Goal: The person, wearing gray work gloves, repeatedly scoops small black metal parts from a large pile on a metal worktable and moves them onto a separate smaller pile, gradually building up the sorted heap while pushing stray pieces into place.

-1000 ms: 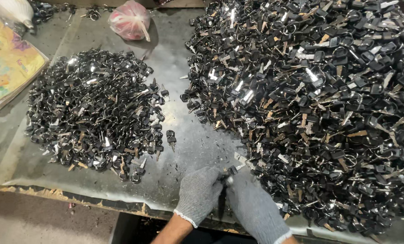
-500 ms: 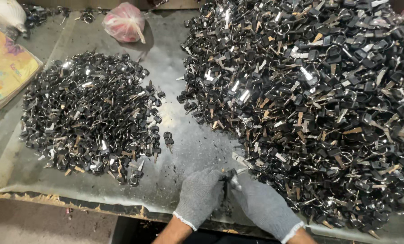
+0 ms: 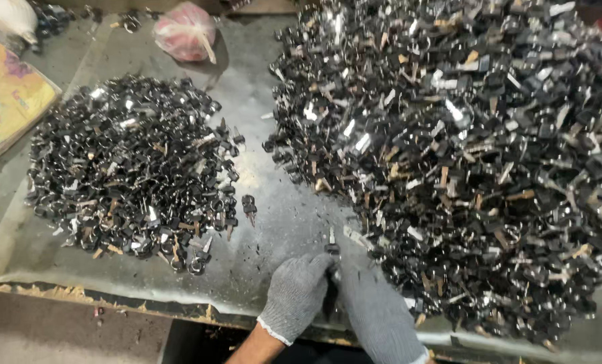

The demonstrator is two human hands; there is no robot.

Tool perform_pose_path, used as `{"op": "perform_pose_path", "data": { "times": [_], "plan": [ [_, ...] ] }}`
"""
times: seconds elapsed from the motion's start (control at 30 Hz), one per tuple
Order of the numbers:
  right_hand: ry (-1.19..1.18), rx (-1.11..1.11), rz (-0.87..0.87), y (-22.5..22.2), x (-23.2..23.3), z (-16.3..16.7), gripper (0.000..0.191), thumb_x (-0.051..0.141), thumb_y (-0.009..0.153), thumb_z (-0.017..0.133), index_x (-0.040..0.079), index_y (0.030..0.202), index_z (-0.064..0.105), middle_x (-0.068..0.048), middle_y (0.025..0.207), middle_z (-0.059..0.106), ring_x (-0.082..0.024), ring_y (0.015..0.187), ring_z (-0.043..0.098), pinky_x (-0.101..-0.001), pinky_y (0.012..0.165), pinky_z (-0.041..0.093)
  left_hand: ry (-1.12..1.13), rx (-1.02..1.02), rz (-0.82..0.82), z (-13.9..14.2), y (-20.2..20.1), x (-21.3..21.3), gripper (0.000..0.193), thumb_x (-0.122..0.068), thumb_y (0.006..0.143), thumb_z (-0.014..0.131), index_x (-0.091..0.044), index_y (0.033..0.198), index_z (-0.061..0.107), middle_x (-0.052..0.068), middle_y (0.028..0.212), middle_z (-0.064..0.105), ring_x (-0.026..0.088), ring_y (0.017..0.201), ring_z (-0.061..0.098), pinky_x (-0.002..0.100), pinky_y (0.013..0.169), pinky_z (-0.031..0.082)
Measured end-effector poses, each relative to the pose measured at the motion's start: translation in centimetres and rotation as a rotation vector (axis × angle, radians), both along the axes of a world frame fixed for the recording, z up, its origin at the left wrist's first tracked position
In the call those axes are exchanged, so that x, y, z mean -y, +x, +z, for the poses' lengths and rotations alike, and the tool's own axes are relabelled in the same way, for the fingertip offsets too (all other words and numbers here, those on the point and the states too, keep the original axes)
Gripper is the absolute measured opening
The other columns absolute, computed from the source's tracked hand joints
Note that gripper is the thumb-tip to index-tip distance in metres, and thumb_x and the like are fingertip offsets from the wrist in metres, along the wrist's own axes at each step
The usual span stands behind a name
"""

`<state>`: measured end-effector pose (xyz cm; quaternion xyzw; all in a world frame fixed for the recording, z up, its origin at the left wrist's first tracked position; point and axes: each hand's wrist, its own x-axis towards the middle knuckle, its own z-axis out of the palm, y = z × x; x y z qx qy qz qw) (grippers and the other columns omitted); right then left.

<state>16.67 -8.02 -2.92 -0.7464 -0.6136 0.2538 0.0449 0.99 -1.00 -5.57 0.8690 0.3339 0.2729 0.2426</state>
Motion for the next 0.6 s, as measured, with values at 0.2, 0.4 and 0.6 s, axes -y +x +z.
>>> {"op": "perform_pose_path", "data": {
  "times": [0.2,0.4,0.6],
  "plan": [
    [-0.104,-0.213,-0.029,1.8,-1.2,1.4,0.034,0.024,0.101,0.055,0.002,0.125,0.048,-0.026,0.095,0.076,-0.04,0.085,0.075,-0.0495,0.077,0.061,-0.055,-0.024,0.038,0.2,0.2,0.4,0.041,-0.004,0.082,0.068,-0.008,0.122,0.063,0.012,0.093,0.071,0.033,0.08,0.068,0.046,0.072,0.054],
    [-0.263,-0.021,-0.032,1.2,-0.1,2.0,0.067,0.017,0.1,0.052,0.002,0.158,0.021,-0.029,0.131,0.06,-0.035,0.085,0.075,-0.0433,0.076,0.065,0.029,-0.178,0.089,0.4,0.3,0.8,0.03,-0.008,0.083,0.07,-0.01,0.113,0.066,0.011,0.084,0.068,0.033,0.074,0.067,0.047,0.067,0.053],
    [-0.37,0.134,0.094,1.0,1.2,-0.7,0.045,0.005,0.096,0.055,-0.006,0.136,0.038,-0.033,0.139,0.05,-0.033,0.1,0.074,-0.0383,0.076,0.069,-0.065,-0.099,0.132,0.1,0.0,0.8,0.012,-0.018,0.078,0.076,-0.011,0.081,0.066,0.011,0.075,0.067,0.035,0.07,0.067,0.049,0.063,0.051]
  ]
}}
